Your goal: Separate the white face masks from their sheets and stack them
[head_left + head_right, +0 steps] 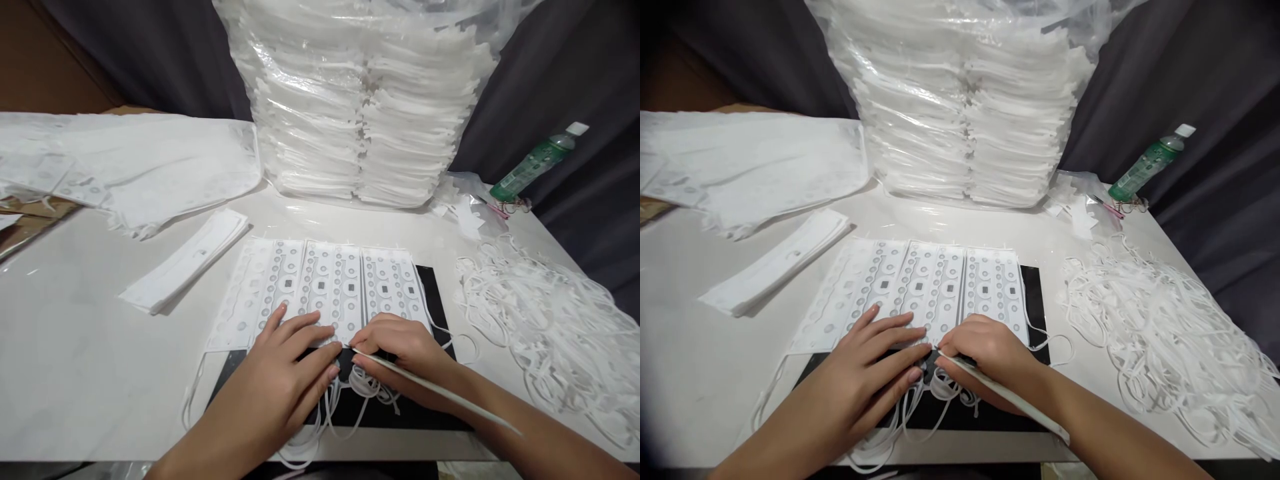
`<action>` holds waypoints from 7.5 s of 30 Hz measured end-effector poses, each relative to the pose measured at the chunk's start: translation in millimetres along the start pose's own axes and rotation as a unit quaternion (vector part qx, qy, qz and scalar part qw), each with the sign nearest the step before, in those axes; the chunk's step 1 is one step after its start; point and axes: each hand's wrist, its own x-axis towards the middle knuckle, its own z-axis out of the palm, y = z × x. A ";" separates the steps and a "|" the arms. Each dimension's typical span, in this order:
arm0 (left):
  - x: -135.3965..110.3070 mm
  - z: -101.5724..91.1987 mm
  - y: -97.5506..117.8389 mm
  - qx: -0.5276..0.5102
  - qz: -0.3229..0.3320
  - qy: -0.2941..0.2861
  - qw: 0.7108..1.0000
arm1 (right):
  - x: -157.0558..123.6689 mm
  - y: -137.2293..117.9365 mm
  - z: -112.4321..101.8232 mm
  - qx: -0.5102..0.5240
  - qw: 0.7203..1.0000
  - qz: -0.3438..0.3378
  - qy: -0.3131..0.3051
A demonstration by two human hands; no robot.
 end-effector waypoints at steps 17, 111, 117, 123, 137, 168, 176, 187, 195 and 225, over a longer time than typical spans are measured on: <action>-0.1 1.3 1.5 -0.003 0.001 0.012 1.000 | 0.2 -5.7 2.7 -0.044 0.999 0.002 0.010; 48.4 -17.3 -4.8 0.106 0.121 -0.026 0.987 | -16.4 12.8 -6.8 -0.110 0.991 0.081 0.001; 53.1 -15.9 0.5 0.117 0.146 -0.047 0.981 | -16.6 13.4 -5.8 -0.133 0.988 0.074 0.001; 61.0 -14.3 -0.7 0.133 0.172 -0.087 0.972 | -16.7 11.9 -6.8 -0.147 0.987 0.068 -0.011; 55.8 -17.3 -14.3 0.091 0.156 -0.029 0.983 | -15.0 9.2 -7.6 -0.136 0.988 0.067 -0.008; 55.3 -20.2 -15.4 0.009 0.133 -0.088 0.987 | -19.0 10.8 -6.9 -0.121 0.989 0.084 -0.009; 58.2 -12.4 -2.0 0.085 0.148 -0.097 0.980 | -18.7 9.7 -7.5 -0.115 0.988 0.098 -0.015; 34.4 -30.4 2.7 0.020 0.040 -0.054 0.998 | -22.7 5.0 -24.8 0.040 0.974 0.221 0.037; 7.2 -4.6 20.6 -0.095 -0.005 0.106 0.990 | -38.0 -1.5 -39.4 0.030 0.968 0.247 0.029; 20.5 11.6 18.0 0.044 0.087 -0.037 0.995 | -32.5 2.0 -18.5 -0.021 0.997 0.065 0.030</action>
